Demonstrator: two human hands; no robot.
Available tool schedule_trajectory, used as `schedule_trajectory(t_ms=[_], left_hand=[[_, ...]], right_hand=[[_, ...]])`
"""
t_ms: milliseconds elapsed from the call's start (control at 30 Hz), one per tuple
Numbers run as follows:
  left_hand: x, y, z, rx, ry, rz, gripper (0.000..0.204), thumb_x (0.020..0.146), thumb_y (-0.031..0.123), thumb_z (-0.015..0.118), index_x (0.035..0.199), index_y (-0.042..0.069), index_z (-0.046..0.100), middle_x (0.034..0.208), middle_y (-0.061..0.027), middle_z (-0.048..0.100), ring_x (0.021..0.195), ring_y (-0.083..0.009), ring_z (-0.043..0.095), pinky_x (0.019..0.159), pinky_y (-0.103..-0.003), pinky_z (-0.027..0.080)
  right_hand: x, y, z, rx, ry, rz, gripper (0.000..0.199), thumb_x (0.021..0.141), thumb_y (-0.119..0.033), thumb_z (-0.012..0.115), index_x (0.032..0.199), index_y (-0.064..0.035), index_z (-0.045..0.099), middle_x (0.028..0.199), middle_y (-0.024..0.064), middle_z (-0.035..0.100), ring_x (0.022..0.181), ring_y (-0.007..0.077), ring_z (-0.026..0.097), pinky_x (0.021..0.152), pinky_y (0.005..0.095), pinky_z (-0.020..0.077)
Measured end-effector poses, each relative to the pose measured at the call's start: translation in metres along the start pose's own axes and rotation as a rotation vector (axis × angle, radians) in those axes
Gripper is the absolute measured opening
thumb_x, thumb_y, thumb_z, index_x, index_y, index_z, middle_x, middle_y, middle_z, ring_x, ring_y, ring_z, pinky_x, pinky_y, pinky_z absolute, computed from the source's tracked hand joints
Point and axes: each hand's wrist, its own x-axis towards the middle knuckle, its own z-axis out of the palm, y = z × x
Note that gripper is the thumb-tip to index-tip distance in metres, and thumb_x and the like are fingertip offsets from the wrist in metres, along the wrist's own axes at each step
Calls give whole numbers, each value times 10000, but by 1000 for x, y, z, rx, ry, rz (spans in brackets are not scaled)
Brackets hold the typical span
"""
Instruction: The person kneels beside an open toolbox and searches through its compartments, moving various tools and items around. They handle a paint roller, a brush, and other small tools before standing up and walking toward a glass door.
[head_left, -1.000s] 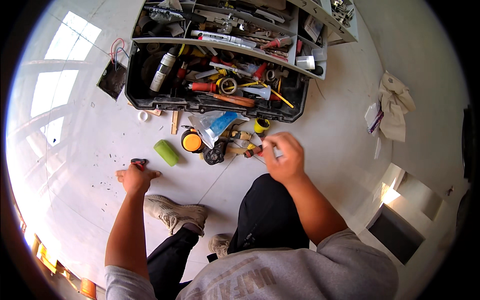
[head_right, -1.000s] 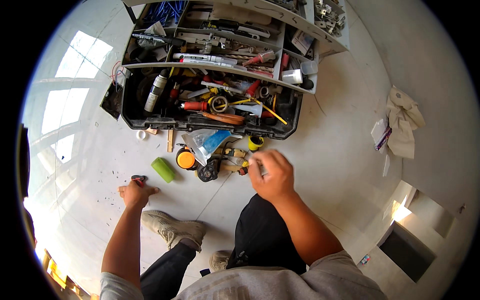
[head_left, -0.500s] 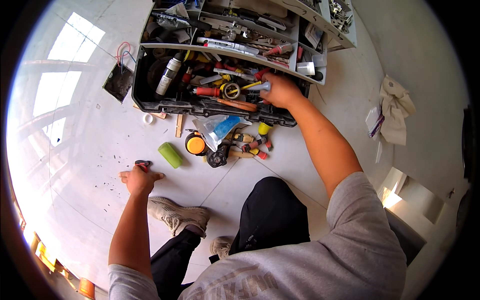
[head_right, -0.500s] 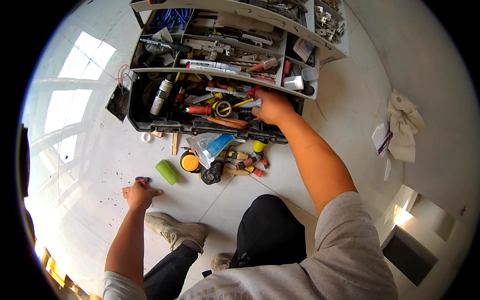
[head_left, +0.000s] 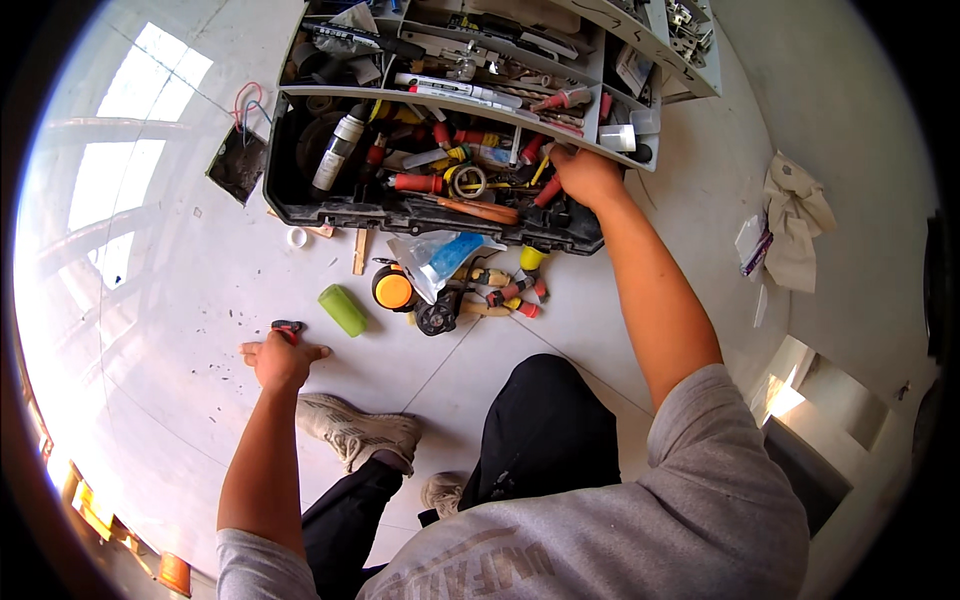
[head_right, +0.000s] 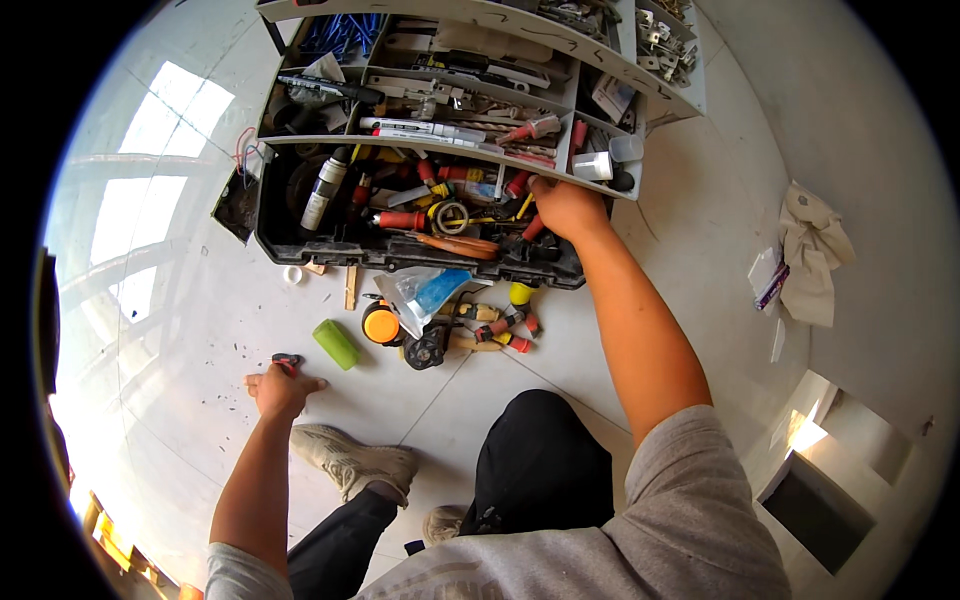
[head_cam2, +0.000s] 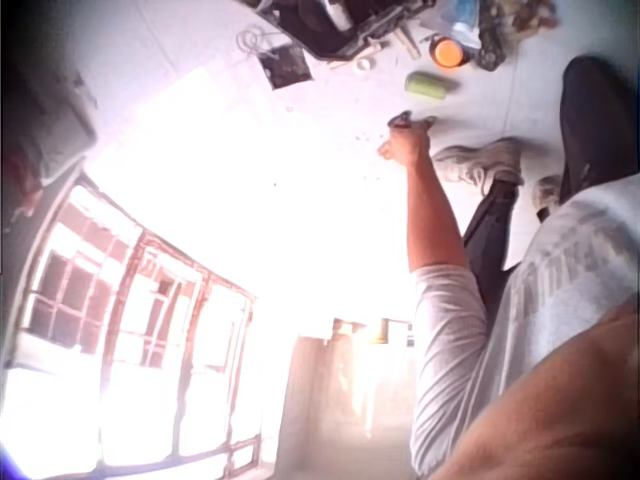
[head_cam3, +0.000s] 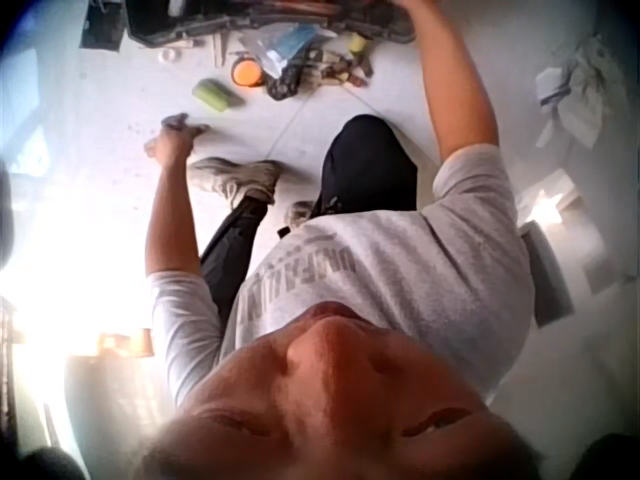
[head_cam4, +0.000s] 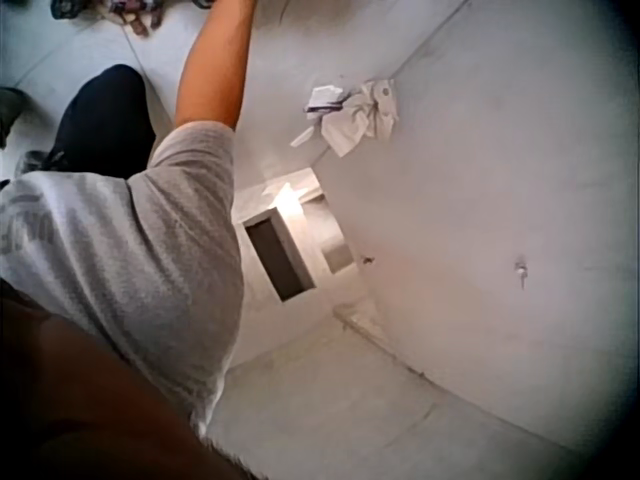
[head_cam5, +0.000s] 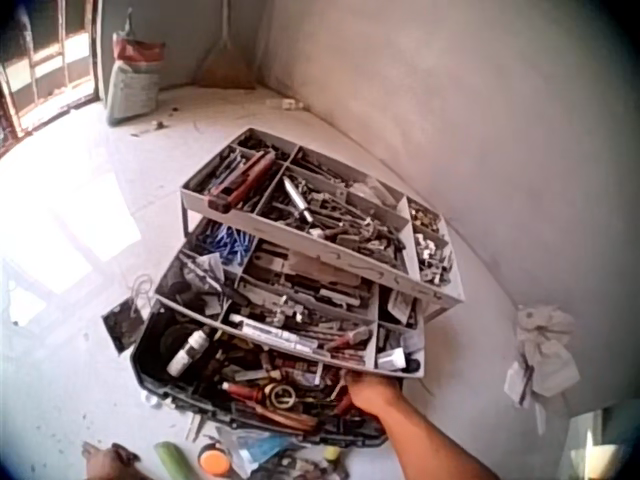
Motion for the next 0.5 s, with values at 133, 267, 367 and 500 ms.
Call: schedule_trajectory(t_ms=[133, 267, 367, 500], left_hand=[[-1, 0, -1, -27, -15, -1, 999, 640, 406, 1016, 1419, -4, 542, 1647, -471, 23, 1563, -553, 156, 1221, -527, 371], [-2, -1, 0, -20, -6, 3, 980, 639, 395, 1019, 1412, 12, 555, 1649, -466, 30, 1565, -535, 170, 1210, -520, 388], [0, 1, 2, -9, 2, -2, 968, 637, 389, 1019, 1407, 18, 564, 1648, -468, 35, 1560, -533, 188, 1216, -519, 375], [-1, 3, 1, -1, 2, -2, 972, 636, 391, 1018, 1413, 22, 565, 1644, -475, 43, 1555, -540, 198, 1222, -524, 355]], right_hand=[[-7, 1, 1, 36, -2, -62, 520, 894, -380, 756, 1316, -91, 665, 1281, 202, 707, 1167, 410, 670, 994, 486, 534], [-19, -10, 0, -281, -83, -284, 890, 762, -386, 884, 1517, -118, 496, 1542, 195, 527, 1404, 395, 515, 1154, 474, 440], [-18, -9, 12, -440, -138, -226, 1057, 737, -451, 918, 1581, -122, 374, 1624, 176, 433, 1499, 380, 411, 1219, 484, 369], [7, 3, 11, -344, -158, -340, 967, 760, -502, 882, 1544, -118, 467, 1561, 195, 503, 1434, 402, 487, 1177, 479, 424]])
